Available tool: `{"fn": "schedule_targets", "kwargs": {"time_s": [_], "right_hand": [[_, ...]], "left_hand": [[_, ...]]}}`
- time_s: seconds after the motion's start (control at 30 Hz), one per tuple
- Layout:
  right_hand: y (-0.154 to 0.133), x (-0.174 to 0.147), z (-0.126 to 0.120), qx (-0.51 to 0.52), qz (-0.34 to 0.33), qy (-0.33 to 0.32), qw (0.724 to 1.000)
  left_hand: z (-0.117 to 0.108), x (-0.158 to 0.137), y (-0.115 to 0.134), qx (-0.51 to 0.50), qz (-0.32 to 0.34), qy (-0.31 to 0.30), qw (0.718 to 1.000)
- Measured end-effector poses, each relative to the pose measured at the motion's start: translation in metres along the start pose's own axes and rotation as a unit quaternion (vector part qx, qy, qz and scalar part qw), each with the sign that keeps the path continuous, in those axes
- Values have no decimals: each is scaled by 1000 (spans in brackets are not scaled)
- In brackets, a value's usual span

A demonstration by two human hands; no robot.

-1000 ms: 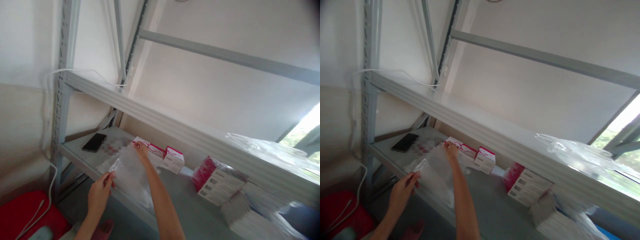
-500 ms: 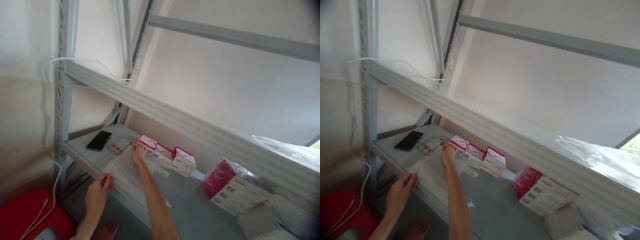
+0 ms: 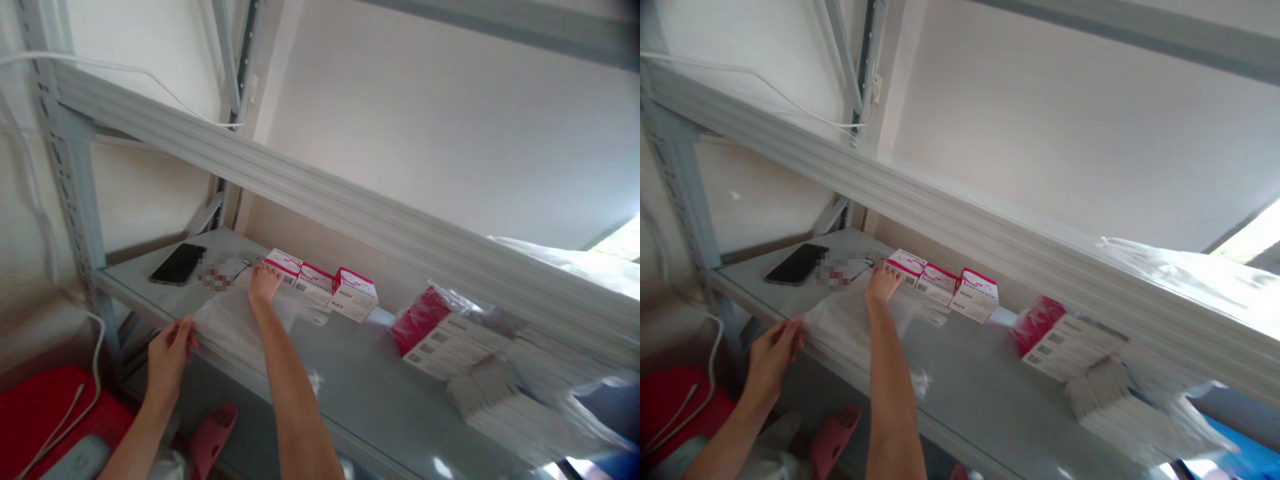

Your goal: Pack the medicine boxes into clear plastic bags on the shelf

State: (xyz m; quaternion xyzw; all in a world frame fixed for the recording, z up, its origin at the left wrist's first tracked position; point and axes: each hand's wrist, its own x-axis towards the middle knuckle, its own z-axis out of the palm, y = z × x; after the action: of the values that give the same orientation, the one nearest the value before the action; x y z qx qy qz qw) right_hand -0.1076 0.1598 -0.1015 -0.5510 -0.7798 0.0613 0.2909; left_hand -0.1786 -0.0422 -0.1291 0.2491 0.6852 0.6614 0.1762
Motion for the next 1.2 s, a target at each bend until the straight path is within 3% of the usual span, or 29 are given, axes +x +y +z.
{"fn": "schedule_targets", "kwargs": {"time_s": [0.13,0.23,0.3,0.37,0.4,0.5,0.6,0.7,0.83,0.97,1.2], "right_hand": [[-7,-4,2,3,6,-1,1000],[-11,-9,0,-6,-21,21,1000],[-11,-14,-9,-15,-75,52,996],[-9,-19,-27,-18,-106,81,991],[-7,-22,-38,-18,-106,93,990],[1,-30,-74,-19,-65,117,991],[13,-38,-95,-23,-34,105,994],[30,-47,-90,-31,-34,54,997],[61,-63,-68,-32,11,-31,999],[96,-85,-63,-38,80,-29,996],[141,-108,-90,-28,98,-48,994]], "left_hand": [[-5,-6,5,-120,-27,73,990],[2,-16,19,-140,14,103,985],[14,-16,34,-124,82,44,988],[31,-8,50,-56,180,-67,980],[41,0,57,-3,235,-123,964],[70,32,68,139,372,-209,894],[93,62,53,248,435,-263,825],[105,77,19,325,426,-327,778],[107,81,-16,384,386,-373,751],[106,84,-20,386,392,-378,745],[105,90,-20,374,433,-402,715]]}}
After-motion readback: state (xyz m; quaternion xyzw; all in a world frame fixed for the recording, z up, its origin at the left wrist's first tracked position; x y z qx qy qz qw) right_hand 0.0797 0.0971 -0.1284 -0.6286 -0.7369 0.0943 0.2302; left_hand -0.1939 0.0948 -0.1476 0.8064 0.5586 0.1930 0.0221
